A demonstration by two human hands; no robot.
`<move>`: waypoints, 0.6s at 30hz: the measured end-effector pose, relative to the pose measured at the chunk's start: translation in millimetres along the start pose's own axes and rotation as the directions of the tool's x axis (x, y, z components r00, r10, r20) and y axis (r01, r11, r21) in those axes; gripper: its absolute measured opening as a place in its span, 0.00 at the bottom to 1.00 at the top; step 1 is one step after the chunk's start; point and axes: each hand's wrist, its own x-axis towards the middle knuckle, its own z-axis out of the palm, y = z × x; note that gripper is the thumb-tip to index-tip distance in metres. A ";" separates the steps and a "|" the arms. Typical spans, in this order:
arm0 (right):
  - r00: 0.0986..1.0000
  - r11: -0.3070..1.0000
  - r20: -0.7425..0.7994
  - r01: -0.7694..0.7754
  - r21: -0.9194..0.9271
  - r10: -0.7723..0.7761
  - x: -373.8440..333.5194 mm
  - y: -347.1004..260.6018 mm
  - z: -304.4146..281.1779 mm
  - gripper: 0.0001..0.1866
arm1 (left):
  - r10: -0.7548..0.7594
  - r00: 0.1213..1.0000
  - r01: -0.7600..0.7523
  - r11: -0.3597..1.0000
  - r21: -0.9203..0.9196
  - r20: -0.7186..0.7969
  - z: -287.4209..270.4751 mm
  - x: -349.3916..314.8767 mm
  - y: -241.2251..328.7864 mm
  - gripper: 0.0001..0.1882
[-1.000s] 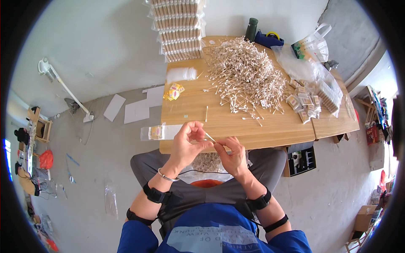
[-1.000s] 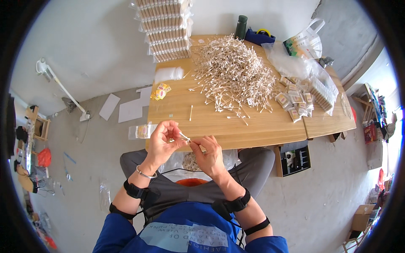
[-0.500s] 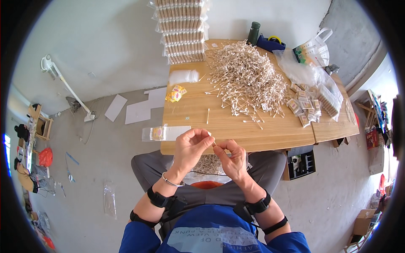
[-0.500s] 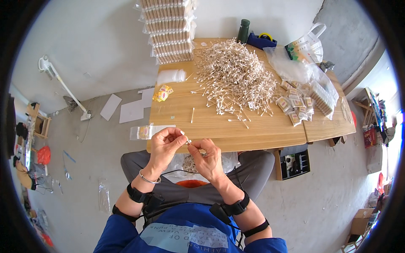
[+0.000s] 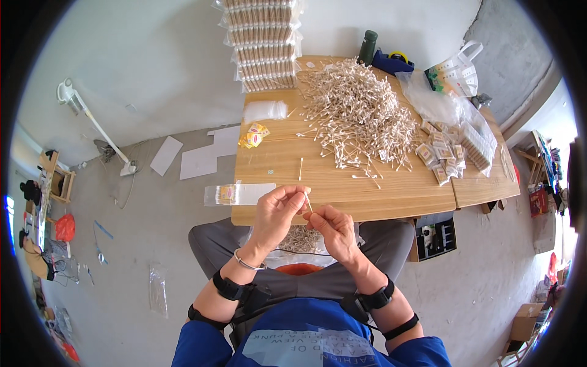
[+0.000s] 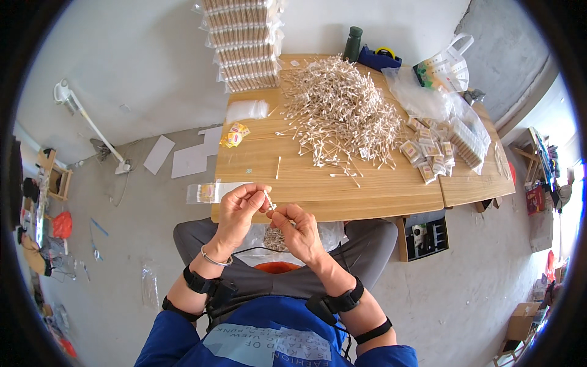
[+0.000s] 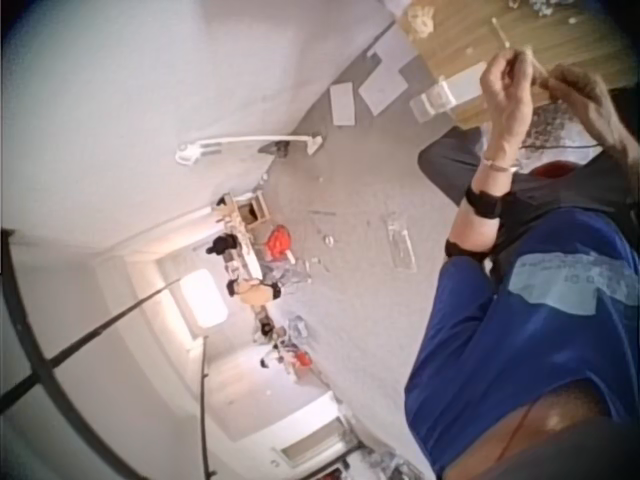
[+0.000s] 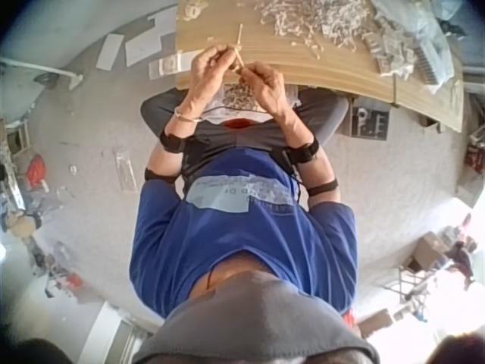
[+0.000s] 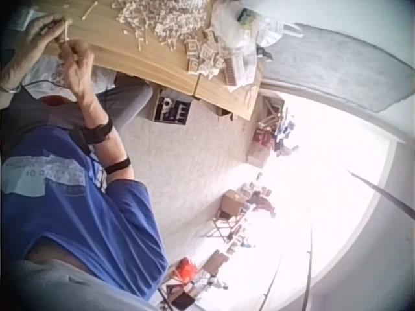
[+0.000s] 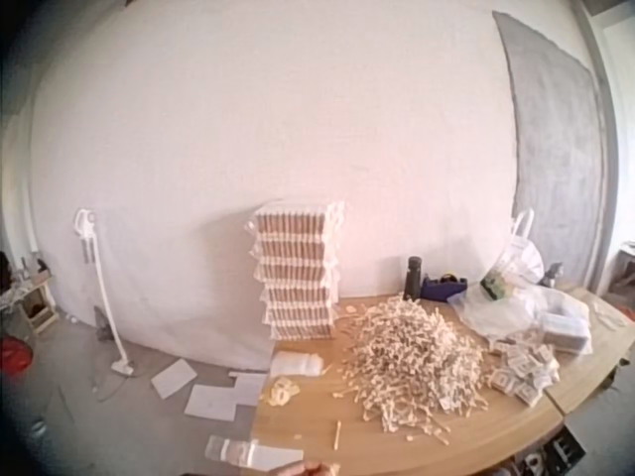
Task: Sorting and counting cotton swabs in a workshop environment
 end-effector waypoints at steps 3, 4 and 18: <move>1.000 1.000 0.026 -0.013 -0.011 0.013 -0.2 -3.2 0.3 0.09 | 0.001 1.000 -0.001 1.000 0.001 0.015 -1.8 0.1 -1.8 0.10; 0.999 0.999 0.039 -0.022 -0.026 0.023 0.0 -3.2 -0.2 0.10 | -0.020 0.999 0.019 0.999 0.025 0.026 -3.5 -0.3 -2.4 0.10; 0.958 0.506 -0.005 0.147 -0.850 -0.287 14.0 93.1 -38.0 0.06 | 0.210 0.977 -0.036 0.350 0.936 -0.041 -107.4 -31.7 -110.2 0.34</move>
